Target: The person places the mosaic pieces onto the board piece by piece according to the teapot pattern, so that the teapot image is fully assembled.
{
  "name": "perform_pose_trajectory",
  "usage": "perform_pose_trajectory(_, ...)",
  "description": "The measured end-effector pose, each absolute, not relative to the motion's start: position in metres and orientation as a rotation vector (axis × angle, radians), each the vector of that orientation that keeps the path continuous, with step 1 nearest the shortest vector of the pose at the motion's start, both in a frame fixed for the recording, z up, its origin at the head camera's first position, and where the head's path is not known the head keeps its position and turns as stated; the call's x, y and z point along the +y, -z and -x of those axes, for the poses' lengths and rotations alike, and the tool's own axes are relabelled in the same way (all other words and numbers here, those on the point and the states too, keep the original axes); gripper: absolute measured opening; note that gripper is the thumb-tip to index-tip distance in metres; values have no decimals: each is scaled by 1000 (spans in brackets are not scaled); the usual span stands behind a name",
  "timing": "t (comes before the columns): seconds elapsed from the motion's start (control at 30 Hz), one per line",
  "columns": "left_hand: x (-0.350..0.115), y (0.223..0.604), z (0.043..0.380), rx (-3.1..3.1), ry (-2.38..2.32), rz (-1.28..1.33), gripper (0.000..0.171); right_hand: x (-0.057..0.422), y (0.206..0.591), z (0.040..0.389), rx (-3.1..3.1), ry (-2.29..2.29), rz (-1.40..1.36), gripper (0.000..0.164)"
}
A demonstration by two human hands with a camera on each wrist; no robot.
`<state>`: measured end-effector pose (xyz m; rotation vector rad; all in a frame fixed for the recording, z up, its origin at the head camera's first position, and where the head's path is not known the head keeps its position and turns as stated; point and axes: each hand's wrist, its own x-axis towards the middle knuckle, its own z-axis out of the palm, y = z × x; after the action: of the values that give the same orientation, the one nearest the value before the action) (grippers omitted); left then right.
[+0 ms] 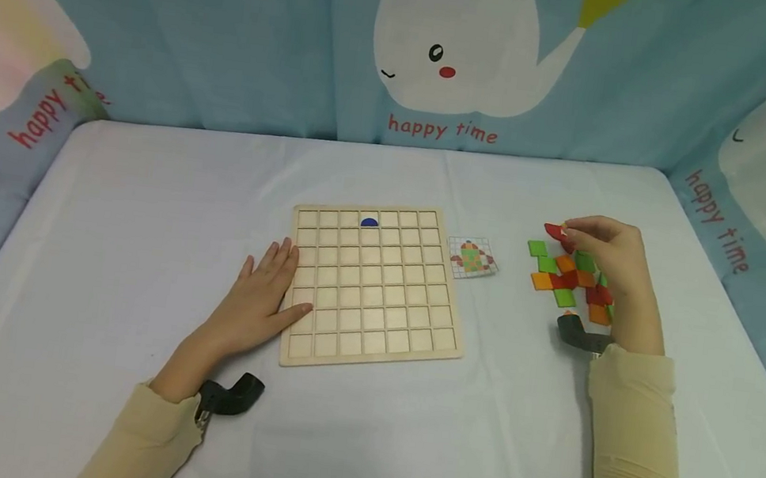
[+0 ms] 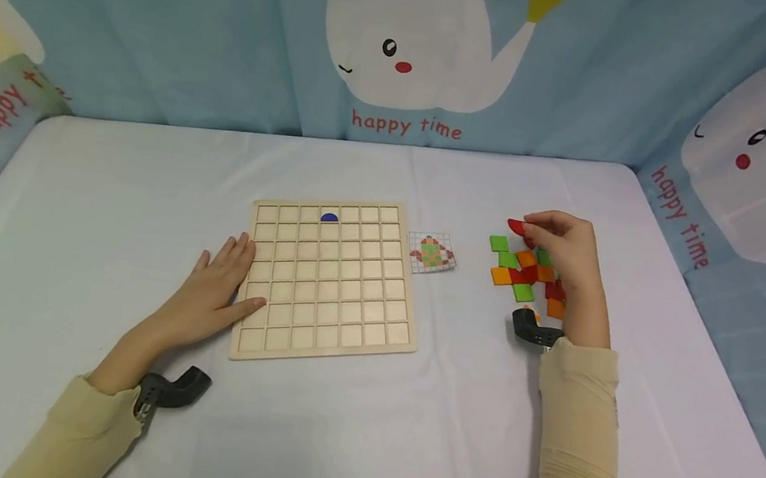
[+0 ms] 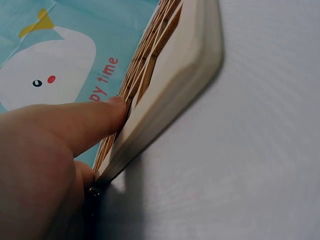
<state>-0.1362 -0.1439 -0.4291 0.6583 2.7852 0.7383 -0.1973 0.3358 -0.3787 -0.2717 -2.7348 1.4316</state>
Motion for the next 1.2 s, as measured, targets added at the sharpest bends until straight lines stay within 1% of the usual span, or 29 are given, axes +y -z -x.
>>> perform_pose_trajectory(0.3,-144,429,136,2788,-728,-665,81,347,387,197,-2784,-1350,542,42)
perform_pose_trajectory(0.5,-143,429,136,2790,-732,-671,81,355,392,196,-2821,-1355,552,49)
perform_pose_trajectory(0.77,-144,430,136,2793,-732,-671,81,357,400,199,-2828,-1307,582,46)
perform_pose_trajectory(1.2,-146,430,137,2792,-738,-681,81,351,406,203,-2930,-1172,500,39)
